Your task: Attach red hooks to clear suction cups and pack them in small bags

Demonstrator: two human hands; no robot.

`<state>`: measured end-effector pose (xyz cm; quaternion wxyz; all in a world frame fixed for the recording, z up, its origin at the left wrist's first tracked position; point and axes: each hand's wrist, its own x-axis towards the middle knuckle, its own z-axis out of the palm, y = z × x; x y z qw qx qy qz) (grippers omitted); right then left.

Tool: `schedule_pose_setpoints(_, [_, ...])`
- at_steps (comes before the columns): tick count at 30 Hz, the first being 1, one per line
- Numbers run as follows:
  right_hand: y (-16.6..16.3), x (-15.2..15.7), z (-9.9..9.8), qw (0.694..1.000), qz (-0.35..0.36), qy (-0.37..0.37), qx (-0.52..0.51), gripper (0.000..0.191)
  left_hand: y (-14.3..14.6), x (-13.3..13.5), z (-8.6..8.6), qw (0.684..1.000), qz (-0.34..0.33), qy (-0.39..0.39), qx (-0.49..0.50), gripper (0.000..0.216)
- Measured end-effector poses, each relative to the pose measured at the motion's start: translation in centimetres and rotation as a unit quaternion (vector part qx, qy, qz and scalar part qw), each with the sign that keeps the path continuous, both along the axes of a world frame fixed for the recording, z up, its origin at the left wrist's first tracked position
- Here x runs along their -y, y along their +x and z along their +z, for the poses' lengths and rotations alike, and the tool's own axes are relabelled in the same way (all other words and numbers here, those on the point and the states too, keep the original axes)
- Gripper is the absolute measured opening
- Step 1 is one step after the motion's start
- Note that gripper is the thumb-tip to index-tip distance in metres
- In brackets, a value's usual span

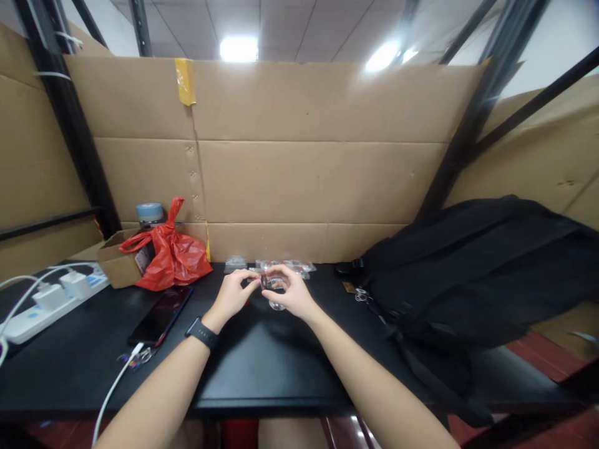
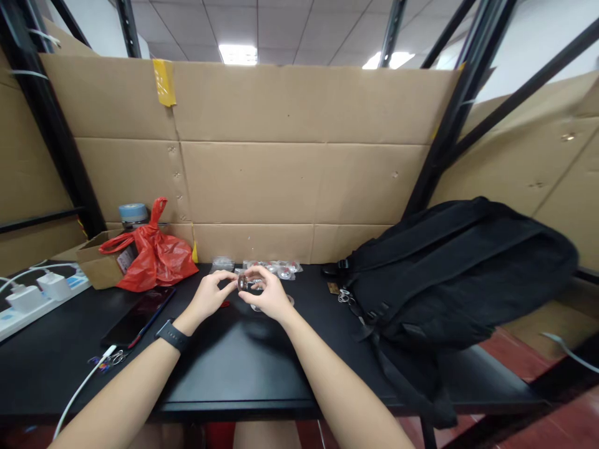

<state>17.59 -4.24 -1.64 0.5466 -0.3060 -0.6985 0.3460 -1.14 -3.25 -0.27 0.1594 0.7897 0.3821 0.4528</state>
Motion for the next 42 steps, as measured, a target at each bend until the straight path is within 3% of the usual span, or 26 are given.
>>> schedule_pose_setpoints(5, [0.1, -0.1, 0.0, 1.000, -0.007, -0.006, -0.009, 0.040, 0.3, 0.0, 0.0, 0.998, 0.006, 0.046, -0.040, 0.014])
schedule_pose_setpoints(10, [0.4, -0.2, 0.0, 1.000, -0.009, -0.009, -0.017, 0.042, 0.8, 0.1, -0.2, 0.997, -0.014, 0.057, -0.048, 0.013])
schedule_pose_setpoints(21, [0.9, -0.4, -0.1, 1.000, 0.023, -0.014, -0.013, 0.042, 1.3, 0.9, 0.0, 0.997, 0.026, 0.059, -0.045, 0.010])
schedule_pose_setpoints(32, [0.2, -0.2, -0.2, 0.993, 0.022, -0.104, -0.049, 0.033, 1.1, 0.9, 0.1, 0.993, 0.057, 0.086, -0.053, 0.007])
schedule_pose_setpoints(38, [0.3, -0.4, -0.4, 0.993, 0.020, -0.101, -0.055, 0.039, 1.2, 1.1, 0.1, 0.994, 0.054, 0.081, -0.059, 0.007])
schedule_pose_setpoints(42, [0.3, -0.8, -0.7, 0.985, 0.012, -0.168, -0.021, 0.048, 1.3, 1.3, 0.3, 0.992, 0.063, 0.087, -0.069, 0.009])
